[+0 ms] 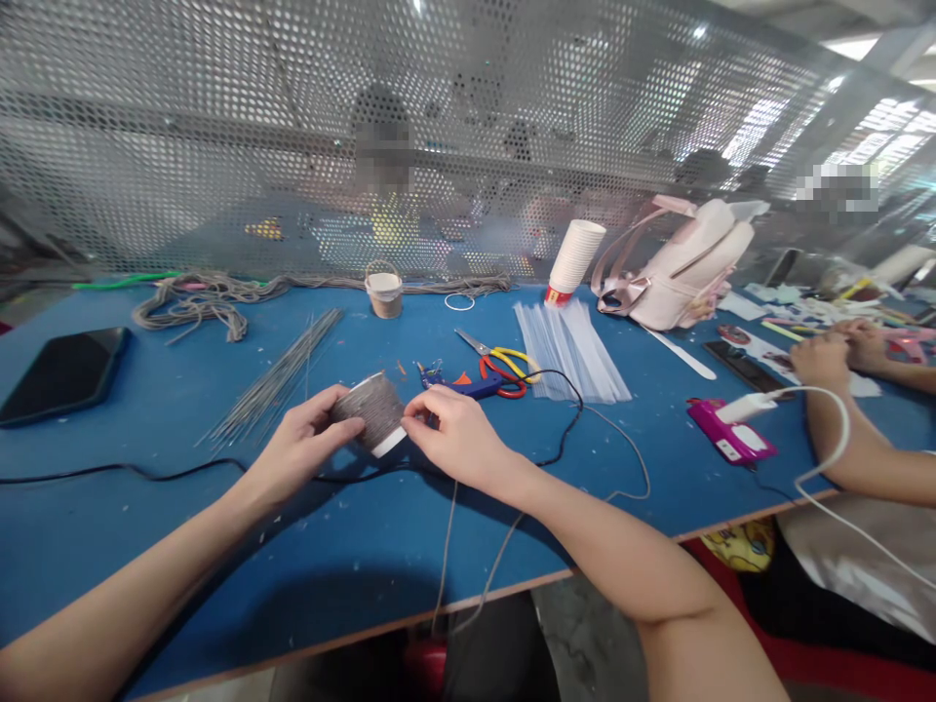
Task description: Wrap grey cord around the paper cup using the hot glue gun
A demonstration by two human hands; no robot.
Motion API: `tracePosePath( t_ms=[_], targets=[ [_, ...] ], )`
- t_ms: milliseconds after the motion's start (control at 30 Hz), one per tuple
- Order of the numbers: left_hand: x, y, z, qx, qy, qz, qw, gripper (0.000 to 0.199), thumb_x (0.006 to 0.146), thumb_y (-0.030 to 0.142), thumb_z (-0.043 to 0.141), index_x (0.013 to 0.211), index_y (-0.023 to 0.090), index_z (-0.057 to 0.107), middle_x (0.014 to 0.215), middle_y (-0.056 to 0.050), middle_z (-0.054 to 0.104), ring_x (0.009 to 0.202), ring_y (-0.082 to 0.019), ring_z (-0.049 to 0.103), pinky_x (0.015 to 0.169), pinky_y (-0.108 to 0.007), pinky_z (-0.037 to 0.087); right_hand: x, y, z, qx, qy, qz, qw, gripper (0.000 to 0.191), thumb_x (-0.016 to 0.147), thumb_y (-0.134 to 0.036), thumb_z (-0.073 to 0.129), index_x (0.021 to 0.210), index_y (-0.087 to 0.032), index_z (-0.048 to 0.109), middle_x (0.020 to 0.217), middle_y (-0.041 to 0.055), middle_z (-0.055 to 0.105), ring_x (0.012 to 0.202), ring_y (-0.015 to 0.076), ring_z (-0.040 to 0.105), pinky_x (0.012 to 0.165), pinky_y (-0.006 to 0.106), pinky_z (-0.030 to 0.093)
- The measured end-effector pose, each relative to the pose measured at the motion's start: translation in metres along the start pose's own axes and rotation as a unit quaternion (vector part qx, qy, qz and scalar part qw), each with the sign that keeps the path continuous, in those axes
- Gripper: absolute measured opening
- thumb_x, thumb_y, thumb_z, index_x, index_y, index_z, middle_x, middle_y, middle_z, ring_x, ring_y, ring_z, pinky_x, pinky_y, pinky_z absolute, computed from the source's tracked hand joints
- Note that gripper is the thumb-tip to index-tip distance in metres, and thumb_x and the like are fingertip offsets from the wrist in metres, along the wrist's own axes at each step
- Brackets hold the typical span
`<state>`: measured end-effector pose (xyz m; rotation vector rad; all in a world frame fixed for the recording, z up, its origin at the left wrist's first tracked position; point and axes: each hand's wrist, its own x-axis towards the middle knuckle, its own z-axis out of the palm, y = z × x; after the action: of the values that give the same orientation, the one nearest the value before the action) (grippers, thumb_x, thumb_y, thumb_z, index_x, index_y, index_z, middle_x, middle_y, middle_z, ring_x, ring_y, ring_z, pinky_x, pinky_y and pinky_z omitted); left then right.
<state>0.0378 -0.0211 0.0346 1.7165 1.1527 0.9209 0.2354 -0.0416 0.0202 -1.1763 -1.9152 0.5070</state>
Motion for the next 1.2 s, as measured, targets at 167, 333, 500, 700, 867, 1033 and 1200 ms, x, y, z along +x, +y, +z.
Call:
tracePosePath(
  t_ms=[167,333,500,700,867,1033,1200],
  targets=[
    [-0.001,0.001,0.0,0.001,0.008,0.005,1.0,0.021,0.073,0.04,0.057,0.067,0.021,0.055,0.063,0.003,0.049,0.063,-0.016,0.046,0.061,-0.028,0.038,0.001,-0.004,-0.001,0.07,-0.018,0.063,0.995,0.007,0.082,-0.018,0.06,0.075,-0.019,0.059,0.07,-0.0019,0.06,0.063,0.012,0.053,0.059,0.025,0.043],
    [0.0,-0.002,-0.001,-0.005,0.018,0.006,1.0,0.024,0.074,0.041,0.056,0.063,0.02,0.053,0.063,0.003,0.048,0.065,-0.016,0.045,0.062,-0.028,0.038,0.002,-0.005,0.0,0.131,-0.027,0.128,0.983,0.009,0.077,-0.021,0.064,0.079,-0.02,0.056,0.067,-0.0051,0.054,0.058,0.0103,0.048,0.056,0.024,0.04],
    [0.002,-0.015,-0.004,-0.034,0.029,0.013,0.999,0.028,0.076,0.044,0.056,0.062,0.02,0.054,0.068,-0.001,0.053,0.071,-0.018,0.048,0.068,-0.031,0.041,0.004,-0.001,0.002,0.209,-0.063,0.21,0.953,0.03,0.073,-0.023,0.072,0.098,-0.018,0.055,0.06,-0.0087,0.049,0.051,0.0093,0.044,0.05,0.023,0.038],
    [0.005,-0.027,-0.003,-0.089,0.019,0.032,0.995,0.027,0.082,0.04,0.048,0.066,0.02,0.057,0.074,-0.002,0.055,0.076,-0.019,0.05,0.075,-0.033,0.045,0.006,0.001,0.007,0.299,-0.102,0.215,0.924,0.032,0.077,-0.02,0.069,0.106,-0.017,0.057,0.113,0.0095,0.065,0.056,0.0061,0.051,0.054,0.025,0.045],
    [0.005,-0.015,0.0,-0.008,0.088,0.036,0.995,0.022,0.084,0.037,0.051,0.092,0.023,0.064,0.101,-0.003,0.065,0.1,-0.022,0.057,0.096,-0.035,0.043,0.005,0.002,0.01,0.215,-0.04,0.19,0.957,0.032,0.074,-0.02,0.072,0.101,-0.016,0.056,0.104,0.007,0.067,0.053,0.004,0.044,0.051,0.023,0.042],
    [-0.001,-0.008,0.003,0.073,0.057,0.096,0.991,0.036,0.084,0.036,0.049,0.115,0.024,0.063,0.119,-0.007,0.063,0.114,-0.026,0.054,0.101,-0.045,0.043,0.003,0.006,0.015,0.176,-0.007,0.173,0.969,0.032,0.073,-0.021,0.072,0.099,-0.017,0.053,0.101,0.0059,0.067,0.052,0.0044,0.045,0.049,0.023,0.041],
    [0.0,-0.014,0.004,0.147,0.022,0.152,0.977,0.062,0.073,0.029,0.063,0.133,0.023,0.049,0.128,-0.011,0.055,0.115,-0.026,0.052,0.093,-0.042,0.051,0.003,0.009,0.015,0.168,-0.005,0.164,0.972,0.033,0.073,-0.022,0.072,0.099,-0.017,0.053,0.102,0.0065,0.067,0.054,0.0053,0.045,0.05,0.023,0.041]
  ],
)
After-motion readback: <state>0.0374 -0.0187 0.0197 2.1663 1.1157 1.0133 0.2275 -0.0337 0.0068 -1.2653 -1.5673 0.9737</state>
